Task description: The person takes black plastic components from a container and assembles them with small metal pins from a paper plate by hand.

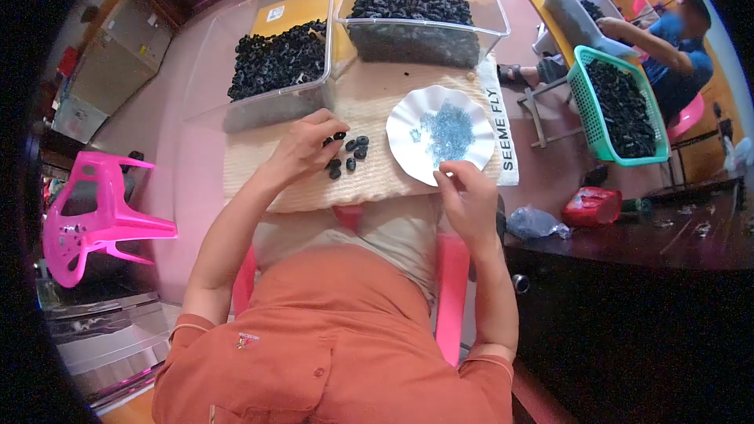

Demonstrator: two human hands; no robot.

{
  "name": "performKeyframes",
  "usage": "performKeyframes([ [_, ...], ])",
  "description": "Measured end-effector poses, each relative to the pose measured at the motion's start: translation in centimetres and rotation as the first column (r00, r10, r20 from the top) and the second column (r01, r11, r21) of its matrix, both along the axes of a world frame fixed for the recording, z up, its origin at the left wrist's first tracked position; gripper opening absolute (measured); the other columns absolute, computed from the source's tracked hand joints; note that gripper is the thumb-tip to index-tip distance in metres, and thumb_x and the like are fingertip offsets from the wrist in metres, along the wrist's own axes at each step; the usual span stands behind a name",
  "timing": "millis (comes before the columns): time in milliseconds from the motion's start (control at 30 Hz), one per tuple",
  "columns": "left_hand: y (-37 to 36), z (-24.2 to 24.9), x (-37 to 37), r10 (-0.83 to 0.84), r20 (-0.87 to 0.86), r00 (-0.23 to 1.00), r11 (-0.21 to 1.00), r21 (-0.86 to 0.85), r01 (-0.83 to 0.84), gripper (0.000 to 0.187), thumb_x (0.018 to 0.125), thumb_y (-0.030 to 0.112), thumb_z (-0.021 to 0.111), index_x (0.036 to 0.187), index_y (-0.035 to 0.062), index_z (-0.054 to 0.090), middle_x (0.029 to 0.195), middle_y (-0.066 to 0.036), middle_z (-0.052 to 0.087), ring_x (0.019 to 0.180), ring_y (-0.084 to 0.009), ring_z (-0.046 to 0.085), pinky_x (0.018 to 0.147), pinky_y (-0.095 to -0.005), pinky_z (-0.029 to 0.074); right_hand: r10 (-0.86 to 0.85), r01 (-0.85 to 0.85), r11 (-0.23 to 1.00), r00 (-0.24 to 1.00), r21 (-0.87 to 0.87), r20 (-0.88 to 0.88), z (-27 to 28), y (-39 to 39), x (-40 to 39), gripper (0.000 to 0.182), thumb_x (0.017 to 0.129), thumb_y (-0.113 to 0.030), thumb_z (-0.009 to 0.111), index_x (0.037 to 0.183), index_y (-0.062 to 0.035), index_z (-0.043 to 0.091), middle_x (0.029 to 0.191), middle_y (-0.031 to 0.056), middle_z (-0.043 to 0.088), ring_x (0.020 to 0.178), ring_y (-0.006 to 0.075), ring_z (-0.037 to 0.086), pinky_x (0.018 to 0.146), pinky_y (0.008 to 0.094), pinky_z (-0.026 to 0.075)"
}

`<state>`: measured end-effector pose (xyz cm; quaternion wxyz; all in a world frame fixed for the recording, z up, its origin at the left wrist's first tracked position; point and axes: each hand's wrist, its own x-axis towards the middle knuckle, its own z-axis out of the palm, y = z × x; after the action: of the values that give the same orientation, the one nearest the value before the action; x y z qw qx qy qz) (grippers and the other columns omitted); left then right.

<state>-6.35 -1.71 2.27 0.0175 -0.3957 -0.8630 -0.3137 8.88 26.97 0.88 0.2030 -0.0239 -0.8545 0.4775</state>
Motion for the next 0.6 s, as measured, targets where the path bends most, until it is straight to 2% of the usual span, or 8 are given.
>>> performKeyframes([
  [100, -0.7, -0.9, 0.4, -0.011, -0.044, 0.999, 0.993, 0.119, 0.016, 0.019, 0.082, 0.002, 0.069, 0.101, 0.0023, 0.066, 0.101, -0.017, 0.064, 0.089, -0.0374, 0.066, 0.077, -0.044, 0.053, 0.053, -0.057, 0.979, 0.998, 0.196, 0.026, 0.9, 0.0, -2.3, 0.016, 0.084, -0.004, 0.075, 0.099, -0.0016, 0.07, 0.091, 0.0147, 0.072, 0.073, 0.0279, 0.07, 0.065, 0.0347, 0.053],
  [133, -0.9, -1.0, 0.9, 0.009, -0.028, 1.0, 0.992, 0.128, -0.006, 0.019, 0.083, 0.001, 0.07, 0.101, 0.0024, 0.067, 0.102, -0.016, 0.064, 0.089, -0.036, 0.067, 0.076, -0.0424, 0.054, 0.086, -0.087, 0.956, 0.996, 0.281, 0.017, 1.0, 0.1, -3.1, 0.018, 0.083, -0.003, 0.074, 0.1, -0.0033, 0.069, 0.093, 0.0152, 0.071, 0.075, 0.0333, 0.069, 0.067, 0.0396, 0.054],
  [233, -1.2, -0.4, 2.1, 0.054, 0.004, 0.999, 0.981, 0.185, -0.054, 0.019, 0.083, 0.0, 0.073, 0.101, 0.0021, 0.069, 0.102, -0.015, 0.067, 0.089, -0.0323, 0.068, 0.075, -0.0386, 0.055, 0.16, -0.167, 0.849, 0.985, 0.501, 0.058, 2.0, -0.5, -4.7, 0.019, 0.083, -0.002, 0.069, 0.102, -0.0051, 0.069, 0.097, 0.0145, 0.07, 0.079, 0.0345, 0.069, 0.07, 0.0424, 0.055],
  [300, -1.5, -0.2, 2.7, 0.07, 0.017, 0.997, 0.965, 0.253, -0.072, 0.019, 0.082, -0.001, 0.073, 0.1, 0.0012, 0.069, 0.102, -0.015, 0.068, 0.089, -0.0306, 0.069, 0.075, -0.0372, 0.055, 0.161, -0.23, 0.764, 0.973, 0.602, 0.167, 2.5, -0.6, -5.6, 0.018, 0.085, -0.004, 0.067, 0.103, -0.0048, 0.07, 0.1, 0.0137, 0.07, 0.084, 0.0361, 0.068, 0.074, 0.0445, 0.054],
  [400, -1.8, -0.3, 3.2, 0.046, -0.018, 0.999, 0.93, 0.367, -0.036, 0.019, 0.081, 0.0, 0.073, 0.098, 0.002, 0.068, 0.095, -0.015, 0.069, 0.085, -0.0345, 0.067, 0.073, -0.0411, 0.054, 0.142, -0.302, 0.65, 0.95, 0.697, 0.28, 2.2, -0.7, -6.6, 0.02, 0.086, -0.005, 0.062, 0.104, -0.0049, 0.07, 0.101, 0.0134, 0.069, 0.088, 0.0364, 0.068, 0.077, 0.0459, 0.054],
  [500, -2.2, -1.2, 3.9, 0.04, 0.071, 0.997, 0.903, 0.424, -0.066, 0.023, 0.079, -0.002, 0.076, 0.101, -0.0004, 0.069, 0.1, -0.015, 0.071, 0.084, -0.0262, 0.07, 0.073, -0.0341, 0.055, 0.118, -0.335, 0.581, 0.936, 0.742, 0.331, 1.9, -0.7, -7.1, 0.02, 0.086, -0.005, 0.06, 0.103, -0.0041, 0.071, 0.1, 0.0136, 0.069, 0.089, 0.0361, 0.069, 0.078, 0.0459, 0.054],
  [600, -2.2, -1.8, 4.4, 0.036, 0.085, 0.996, 0.887, 0.456, -0.072, 0.022, 0.078, -0.003, 0.077, 0.099, 0.0, 0.07, 0.099, -0.014, 0.072, 0.083, -0.0236, 0.07, 0.071, -0.0322, 0.055, 0.108, -0.36, 0.533, 0.926, 0.766, 0.36, 1.6, -0.5, -7.4, 0.02, 0.085, -0.004, 0.06, 0.1, -0.0042, 0.072, 0.098, 0.0137, 0.069, 0.089, 0.0359, 0.069, 0.078, 0.046, 0.054],
])
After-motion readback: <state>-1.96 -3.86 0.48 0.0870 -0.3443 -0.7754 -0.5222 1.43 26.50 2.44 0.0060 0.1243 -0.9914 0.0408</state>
